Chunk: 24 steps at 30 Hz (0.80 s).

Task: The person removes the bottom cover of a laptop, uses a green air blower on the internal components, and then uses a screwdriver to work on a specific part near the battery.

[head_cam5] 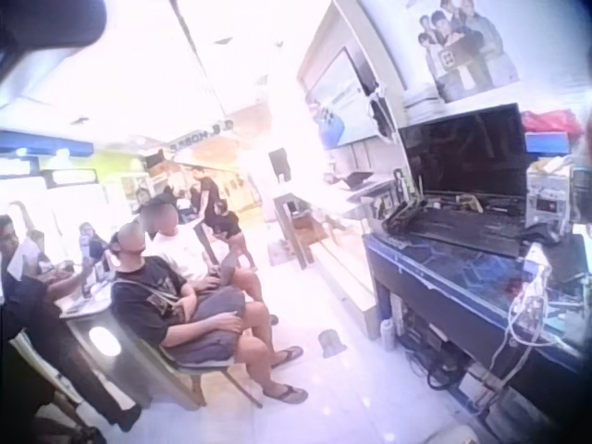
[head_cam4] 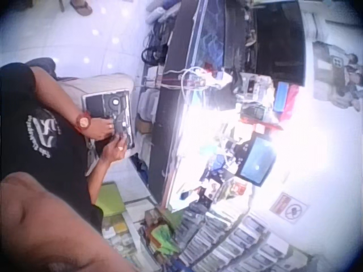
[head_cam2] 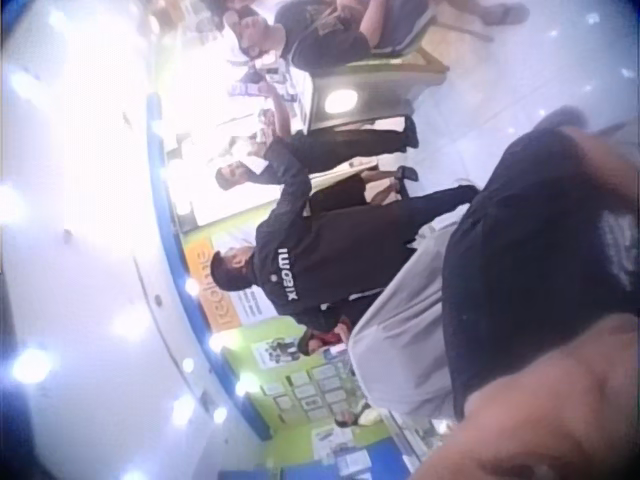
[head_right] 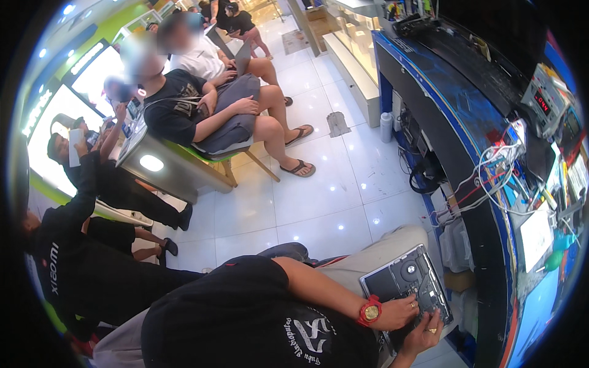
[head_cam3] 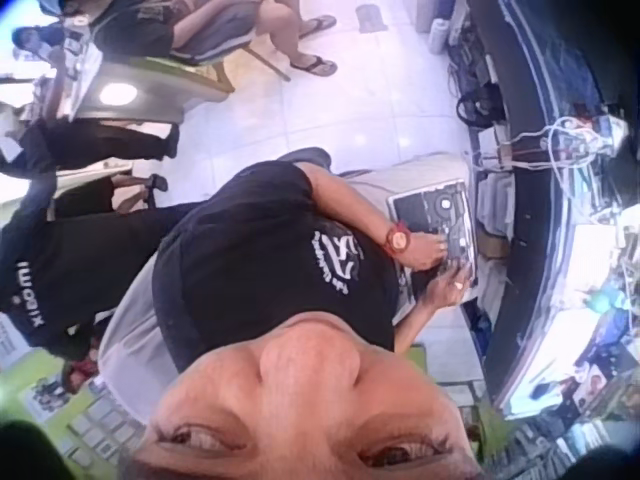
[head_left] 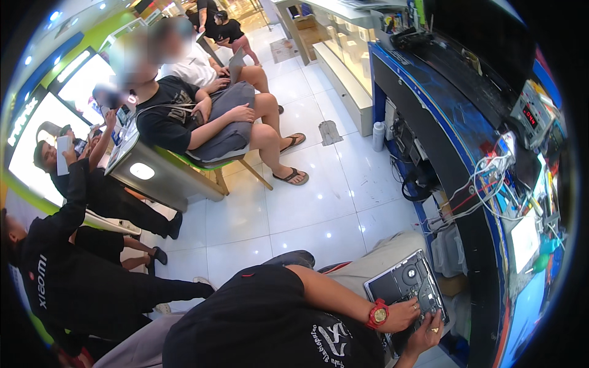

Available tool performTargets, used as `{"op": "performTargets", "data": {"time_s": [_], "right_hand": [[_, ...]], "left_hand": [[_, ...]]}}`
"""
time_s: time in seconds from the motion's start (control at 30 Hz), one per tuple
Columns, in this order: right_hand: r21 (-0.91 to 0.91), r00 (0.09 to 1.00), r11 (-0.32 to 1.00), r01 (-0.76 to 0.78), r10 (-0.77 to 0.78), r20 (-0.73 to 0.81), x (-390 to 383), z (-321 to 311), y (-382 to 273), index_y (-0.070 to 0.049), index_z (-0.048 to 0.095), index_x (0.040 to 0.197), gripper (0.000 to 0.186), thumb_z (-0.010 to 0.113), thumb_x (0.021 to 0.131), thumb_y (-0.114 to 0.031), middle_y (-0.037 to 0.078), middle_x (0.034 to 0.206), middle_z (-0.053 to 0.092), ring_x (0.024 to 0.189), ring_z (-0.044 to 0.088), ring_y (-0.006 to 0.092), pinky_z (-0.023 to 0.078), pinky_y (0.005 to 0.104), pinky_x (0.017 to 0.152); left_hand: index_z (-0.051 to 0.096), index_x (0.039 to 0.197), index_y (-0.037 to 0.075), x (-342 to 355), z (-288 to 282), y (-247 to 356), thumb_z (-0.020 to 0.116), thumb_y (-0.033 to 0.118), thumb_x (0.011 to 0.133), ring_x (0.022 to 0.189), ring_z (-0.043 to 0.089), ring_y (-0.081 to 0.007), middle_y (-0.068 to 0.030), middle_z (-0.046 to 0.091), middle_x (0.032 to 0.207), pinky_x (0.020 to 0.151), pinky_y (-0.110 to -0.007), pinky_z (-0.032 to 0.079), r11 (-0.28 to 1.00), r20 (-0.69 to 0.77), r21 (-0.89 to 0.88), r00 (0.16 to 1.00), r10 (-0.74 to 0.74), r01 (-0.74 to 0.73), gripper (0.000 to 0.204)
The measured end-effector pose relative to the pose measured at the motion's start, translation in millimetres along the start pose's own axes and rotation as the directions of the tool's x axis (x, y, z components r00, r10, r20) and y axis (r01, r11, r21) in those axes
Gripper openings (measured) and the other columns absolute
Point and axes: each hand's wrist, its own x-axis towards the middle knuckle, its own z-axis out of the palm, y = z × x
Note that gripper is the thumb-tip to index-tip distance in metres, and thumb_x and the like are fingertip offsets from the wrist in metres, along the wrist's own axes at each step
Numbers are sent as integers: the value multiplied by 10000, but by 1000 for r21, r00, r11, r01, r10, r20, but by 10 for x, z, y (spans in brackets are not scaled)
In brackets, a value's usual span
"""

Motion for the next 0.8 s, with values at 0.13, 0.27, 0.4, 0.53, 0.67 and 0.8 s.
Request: {"op": "performTargets", "data": {"time_s": [0.13,0.27,0.4,0.53,0.67,0.8], "right_hand": [[7,997,999,47,-46,-59,75,28,-94,63,637,1361,352,610,1016,1,205,1051,681,929,688,335,553,424,788],[-24,999,1000,-15,15,-32,0,-11,45,65,627,1371,359,601,1017,10,204,1048,680,931,685,336,550,426,789],[37,999,998,41,-41,-1,2,21,-11,68,626,1367,356,600,1017,16,207,1050,679,930,683,338,552,428,793],[-22,998,999,47,-48,-41,-88,50,21,70,623,1359,359,612,1002,32,205,1056,681,904,682,343,554,429,791],[-6,990,994,107,-107,-90,-83,92,-27,58,633,1342,354,624,988,44,199,1030,693,867,679,349,554,445,758],[-109,983,990,88,-104,-150,28,55,-168,41,671,1268,313,666,956,16,190,969,719,867,697,371,555,464,746]], "left_hand": [[803,1046,27,7,54,3,629,262,874,1180,582,-294,-123,688,1133,1141,-513,355,999,-105,3,993,-49,49,339],[803,1042,29,5,-65,-9,628,258,876,1180,579,-290,-115,686,1123,1134,-507,357,999,-49,33,998,-33,35,333],[806,1028,34,-35,-74,-1,628,256,877,1169,578,-286,-106,685,1107,1122,-496,364,998,-42,45,999,-29,31,322],[809,1015,39,-85,-35,31,634,259,869,1145,580,-284,-101,685,1088,1111,-490,371,998,-69,43,997,-45,48,316],[806,997,31,-63,-36,12,640,236,861,1119,583,-284,-101,684,1069,1089,-488,383,999,-48,-34,999,-21,20,297],[778,950,15,-33,-207,-103,649,201,850,1060,617,-283,-103,676,1024,1024,-480,423,994,43,-108,999,16,-12,248]]}}
